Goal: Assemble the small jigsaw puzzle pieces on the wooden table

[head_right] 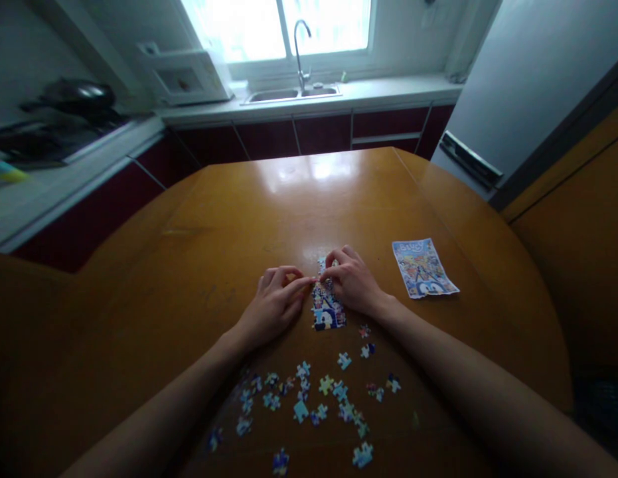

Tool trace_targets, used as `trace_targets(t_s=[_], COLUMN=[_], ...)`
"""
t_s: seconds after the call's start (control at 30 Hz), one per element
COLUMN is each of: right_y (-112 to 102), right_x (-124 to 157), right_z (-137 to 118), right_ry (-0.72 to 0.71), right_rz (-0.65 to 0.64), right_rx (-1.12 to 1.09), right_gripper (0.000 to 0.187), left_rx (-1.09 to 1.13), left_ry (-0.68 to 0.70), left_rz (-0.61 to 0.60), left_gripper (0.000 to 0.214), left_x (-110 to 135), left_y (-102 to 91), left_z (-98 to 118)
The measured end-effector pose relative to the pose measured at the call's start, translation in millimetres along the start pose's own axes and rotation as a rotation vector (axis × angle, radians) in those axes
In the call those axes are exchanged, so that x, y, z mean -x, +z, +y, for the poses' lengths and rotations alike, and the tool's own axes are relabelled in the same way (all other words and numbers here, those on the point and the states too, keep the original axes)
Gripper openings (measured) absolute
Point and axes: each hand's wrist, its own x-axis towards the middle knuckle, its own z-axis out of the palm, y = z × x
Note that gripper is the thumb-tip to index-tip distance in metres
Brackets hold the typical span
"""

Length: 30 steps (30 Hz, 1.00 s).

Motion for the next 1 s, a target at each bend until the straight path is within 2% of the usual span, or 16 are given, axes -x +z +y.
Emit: trace_targets(t_s=[0.23,0.43,0.63,1.0], right_y=[3.0,3.7,5.1,3.6], right_x=[-3.2,-2.3,-1.3,-3.5], right_z=[1.8,3.5,2.1,-2.5], right_ry=[0.032,0.098,0.024,-0.001], right_rz=[0.032,0.174,0.06,0.018], right_rx=[-0.039,-0.113,-0.048,0.02], right_gripper=[0.034,0.039,0.031,0.021], left_rx=[0.001,-0.017,-0.022,0.054], left_ry=[0.021,0.034,0.024,0.005], left_rz=[0.011,0.013,-0.008,0.019], left_gripper=[0.036,0.037,0.036,0.034], left_x=[0.7,0.6,0.0,-0.7], left_y=[1.6,1.4,1.0,1.0], left_z=[-1.2,-1.9,-1.0,-2.4])
